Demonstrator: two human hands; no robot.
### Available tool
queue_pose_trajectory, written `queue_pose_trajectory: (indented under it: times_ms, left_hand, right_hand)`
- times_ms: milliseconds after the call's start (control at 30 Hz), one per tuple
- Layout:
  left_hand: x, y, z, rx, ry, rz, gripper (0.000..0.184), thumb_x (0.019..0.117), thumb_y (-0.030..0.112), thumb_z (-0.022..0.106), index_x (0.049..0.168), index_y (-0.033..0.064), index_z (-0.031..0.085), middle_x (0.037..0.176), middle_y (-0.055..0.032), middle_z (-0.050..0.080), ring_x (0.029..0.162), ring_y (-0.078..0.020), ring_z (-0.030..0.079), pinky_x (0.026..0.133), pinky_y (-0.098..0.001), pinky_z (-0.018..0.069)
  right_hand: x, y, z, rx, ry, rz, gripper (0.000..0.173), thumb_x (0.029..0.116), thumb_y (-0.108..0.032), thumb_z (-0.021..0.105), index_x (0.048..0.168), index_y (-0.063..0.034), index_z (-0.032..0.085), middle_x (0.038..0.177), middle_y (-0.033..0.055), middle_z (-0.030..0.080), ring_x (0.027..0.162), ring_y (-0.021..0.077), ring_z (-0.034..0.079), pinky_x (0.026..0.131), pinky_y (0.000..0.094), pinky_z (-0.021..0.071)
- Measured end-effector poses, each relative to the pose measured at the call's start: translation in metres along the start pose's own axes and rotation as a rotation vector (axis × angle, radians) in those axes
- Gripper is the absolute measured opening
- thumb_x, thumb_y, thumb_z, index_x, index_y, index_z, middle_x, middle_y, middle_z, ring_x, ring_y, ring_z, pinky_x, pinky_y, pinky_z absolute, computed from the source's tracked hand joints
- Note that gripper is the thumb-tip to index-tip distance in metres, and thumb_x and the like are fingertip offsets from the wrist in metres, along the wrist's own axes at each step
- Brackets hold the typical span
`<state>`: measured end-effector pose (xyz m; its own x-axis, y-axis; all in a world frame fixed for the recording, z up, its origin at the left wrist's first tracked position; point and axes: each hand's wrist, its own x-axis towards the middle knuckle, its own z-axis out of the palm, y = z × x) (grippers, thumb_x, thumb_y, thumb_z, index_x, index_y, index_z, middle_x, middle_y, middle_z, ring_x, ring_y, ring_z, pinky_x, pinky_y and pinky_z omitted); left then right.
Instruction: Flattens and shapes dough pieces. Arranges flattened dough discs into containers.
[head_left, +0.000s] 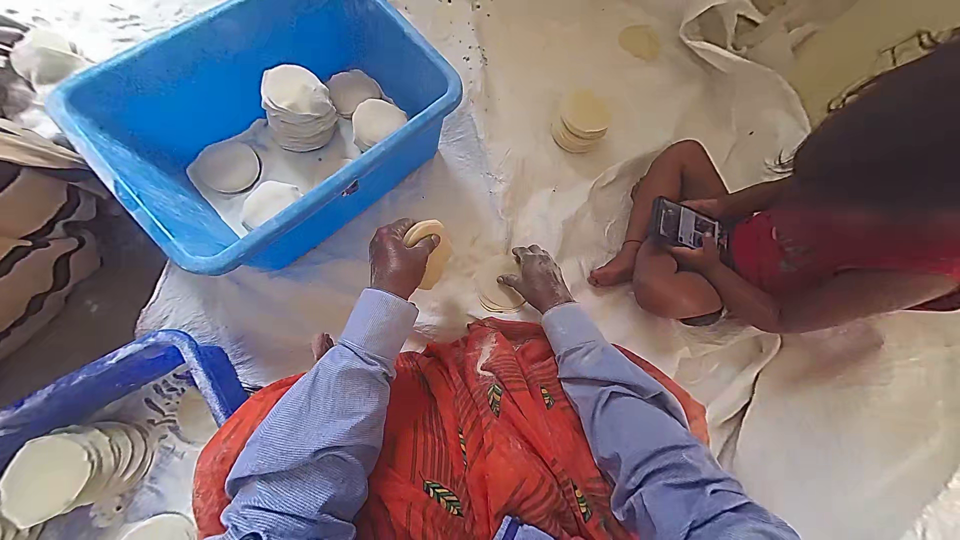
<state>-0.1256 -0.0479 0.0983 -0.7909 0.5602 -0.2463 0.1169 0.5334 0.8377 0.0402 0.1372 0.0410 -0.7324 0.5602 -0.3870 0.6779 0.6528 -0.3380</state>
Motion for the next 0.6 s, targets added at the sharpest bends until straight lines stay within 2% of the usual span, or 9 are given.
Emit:
queue_pose_trajectory:
  times_ms: [167,233,300,333,400,500,600]
  left_hand:
    - [-0.001,0.003,0.002,-0.023,-0.028,0.004,0.023,0.0938,0.018,0.073,0.105,-0.0019,0.070,0.101,-0.0198,0.069,0.097,-0.0312,0.067,0.091,-0.0542,0.0508]
    - [0.000,0.002,0.002,-0.025,-0.032,-0.010,0.023,0.0939,0.018,0.073,0.103,-0.0027,0.069,0.100,-0.0209,0.068,0.097,-0.0324,0.065,0.091,-0.0546,0.0499]
    - [0.001,-0.001,0.001,-0.070,-0.035,-0.061,0.025,0.0933,0.017,0.074,0.106,-0.0036,0.069,0.103,-0.0216,0.068,0.099,-0.0317,0.066,0.093,-0.0538,0.0501]
    - [0.002,-0.004,0.003,-0.114,-0.035,-0.112,0.026,0.0925,0.017,0.075,0.107,-0.0034,0.070,0.104,-0.0204,0.069,0.097,-0.0294,0.067,0.092,-0.0515,0.0520]
    - [0.002,-0.011,0.009,-0.221,-0.075,-0.279,0.033,0.0894,0.016,0.079,0.114,-0.0036,0.069,0.108,-0.0210,0.070,0.098,-0.0296,0.069,0.091,-0.0503,0.0546]
    - [0.008,-0.033,0.029,-0.188,-0.221,-0.464,0.051,0.0796,0.016,0.088,0.120,-0.0059,0.065,0.113,-0.0262,0.068,0.105,-0.0385,0.067,0.094,-0.0574,0.0539]
    - [0.003,-0.028,0.040,-0.005,-0.314,-0.388,0.043,0.0815,0.018,0.087,0.112,-0.0065,0.067,0.111,-0.0264,0.068,0.105,-0.0376,0.066,0.096,-0.0567,0.0507]
  right_hand:
    - [0.007,0.003,0.001,0.061,-0.054,0.125,0.058,0.0831,-0.032,0.086,0.129,-0.0031,0.064,0.122,0.0227,0.068,0.117,0.0410,0.064,0.098,0.0616,0.0495]
    - [0.011,0.006,0.002,0.150,-0.088,0.175,0.053,0.0796,-0.033,0.088,0.120,-0.0049,0.069,0.116,0.0219,0.070,0.113,0.0404,0.065,0.096,0.0643,0.0487]
    - [0.014,0.008,0.003,0.212,-0.131,0.168,0.047,0.0773,-0.034,0.090,0.108,-0.0023,0.072,0.111,0.0231,0.070,0.109,0.0406,0.065,0.093,0.0658,0.0479]
    - [0.014,0.007,0.004,0.225,-0.142,0.150,0.047,0.0770,-0.034,0.091,0.106,-0.0016,0.072,0.111,0.0233,0.069,0.109,0.0404,0.064,0.093,0.0653,0.0478]
    - [0.009,0.004,0.005,0.224,-0.137,0.081,0.047,0.0783,-0.031,0.090,0.109,-0.0009,0.072,0.113,0.0238,0.069,0.112,0.0406,0.063,0.097,0.0638,0.0474]
    - [0.001,-0.009,0.000,0.203,-0.065,-0.069,0.040,0.0810,-0.023,0.087,0.110,-0.0001,0.070,0.107,0.0242,0.070,0.107,0.0413,0.066,0.096,0.0616,0.0487]
    - [-0.007,-0.023,-0.005,0.204,0.038,-0.132,0.032,0.0885,-0.021,0.080,0.113,-0.0019,0.074,0.107,0.0233,0.072,0.109,0.0408,0.067,0.100,0.0597,0.0473]
